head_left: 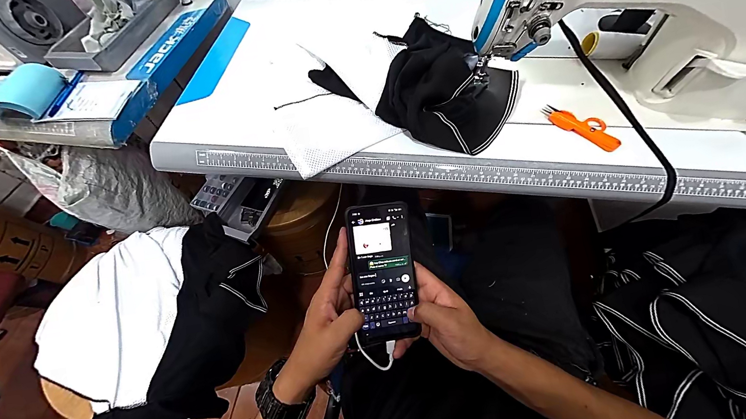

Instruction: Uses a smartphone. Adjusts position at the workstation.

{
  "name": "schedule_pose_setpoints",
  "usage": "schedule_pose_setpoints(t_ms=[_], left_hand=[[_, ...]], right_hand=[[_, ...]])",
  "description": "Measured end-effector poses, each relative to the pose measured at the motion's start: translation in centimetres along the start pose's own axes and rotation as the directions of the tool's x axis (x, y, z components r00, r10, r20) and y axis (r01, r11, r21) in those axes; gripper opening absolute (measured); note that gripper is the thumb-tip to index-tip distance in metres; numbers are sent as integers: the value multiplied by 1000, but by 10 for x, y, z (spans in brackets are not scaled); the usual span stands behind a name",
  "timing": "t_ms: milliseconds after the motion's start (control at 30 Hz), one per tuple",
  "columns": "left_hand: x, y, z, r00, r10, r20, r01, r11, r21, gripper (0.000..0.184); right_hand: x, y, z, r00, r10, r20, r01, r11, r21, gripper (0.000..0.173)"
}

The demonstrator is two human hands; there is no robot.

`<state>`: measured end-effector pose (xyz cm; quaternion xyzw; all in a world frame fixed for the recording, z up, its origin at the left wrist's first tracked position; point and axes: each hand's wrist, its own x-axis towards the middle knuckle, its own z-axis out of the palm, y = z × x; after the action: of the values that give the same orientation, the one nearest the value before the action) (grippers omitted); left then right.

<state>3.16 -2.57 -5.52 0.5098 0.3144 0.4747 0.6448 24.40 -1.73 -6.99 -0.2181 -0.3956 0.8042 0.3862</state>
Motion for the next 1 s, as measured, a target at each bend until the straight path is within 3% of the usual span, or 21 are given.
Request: schedule_pose_setpoints(t_ms=[1000], left_hand=[[0,-2,1,1000,10,-13,-10,1000,-2,94]], right_hand=[[-1,3,0,1000,-6,5,6,1000,12,58]])
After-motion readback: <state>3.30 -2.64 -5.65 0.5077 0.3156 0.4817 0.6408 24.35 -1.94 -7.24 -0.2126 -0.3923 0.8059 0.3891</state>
